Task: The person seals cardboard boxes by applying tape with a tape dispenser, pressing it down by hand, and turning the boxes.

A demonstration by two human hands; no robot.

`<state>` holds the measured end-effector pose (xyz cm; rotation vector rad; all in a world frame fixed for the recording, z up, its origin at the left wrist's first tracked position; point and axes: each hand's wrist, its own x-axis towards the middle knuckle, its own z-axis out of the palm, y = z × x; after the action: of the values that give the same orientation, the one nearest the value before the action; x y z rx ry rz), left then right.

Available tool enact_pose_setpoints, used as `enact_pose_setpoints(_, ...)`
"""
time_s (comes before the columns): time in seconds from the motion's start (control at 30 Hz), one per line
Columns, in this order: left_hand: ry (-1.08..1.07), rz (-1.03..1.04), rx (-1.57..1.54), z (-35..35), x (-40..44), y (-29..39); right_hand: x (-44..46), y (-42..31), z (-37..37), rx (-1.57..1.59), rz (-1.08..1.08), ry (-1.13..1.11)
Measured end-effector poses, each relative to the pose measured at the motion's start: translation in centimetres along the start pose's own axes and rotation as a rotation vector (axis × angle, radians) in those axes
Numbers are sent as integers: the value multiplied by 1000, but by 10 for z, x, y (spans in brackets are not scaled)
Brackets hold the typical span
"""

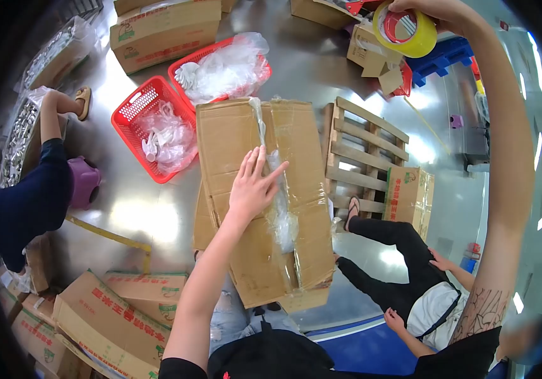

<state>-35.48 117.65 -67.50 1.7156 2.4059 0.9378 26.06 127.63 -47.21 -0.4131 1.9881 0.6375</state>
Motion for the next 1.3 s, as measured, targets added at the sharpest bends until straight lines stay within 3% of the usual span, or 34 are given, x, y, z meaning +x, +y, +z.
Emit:
enact_pose_setpoints(0.37, 17, -8, -44, 0, 0, 1, -62, -168, 145, -259, -161, -125)
enact_pose_setpoints(0.7, 10, 5, -17, -1, 1, 2, -77, -234, 201, -372, -240, -180)
enact_pose_setpoints(0.97, 36, 2, -34, 2, 0, 0, -46, -221, 228, -715, -244, -322)
enact_pose_setpoints(1.3, 33, -6, -23, 2, -3, -1, 57, -90, 233, -720, -388, -55)
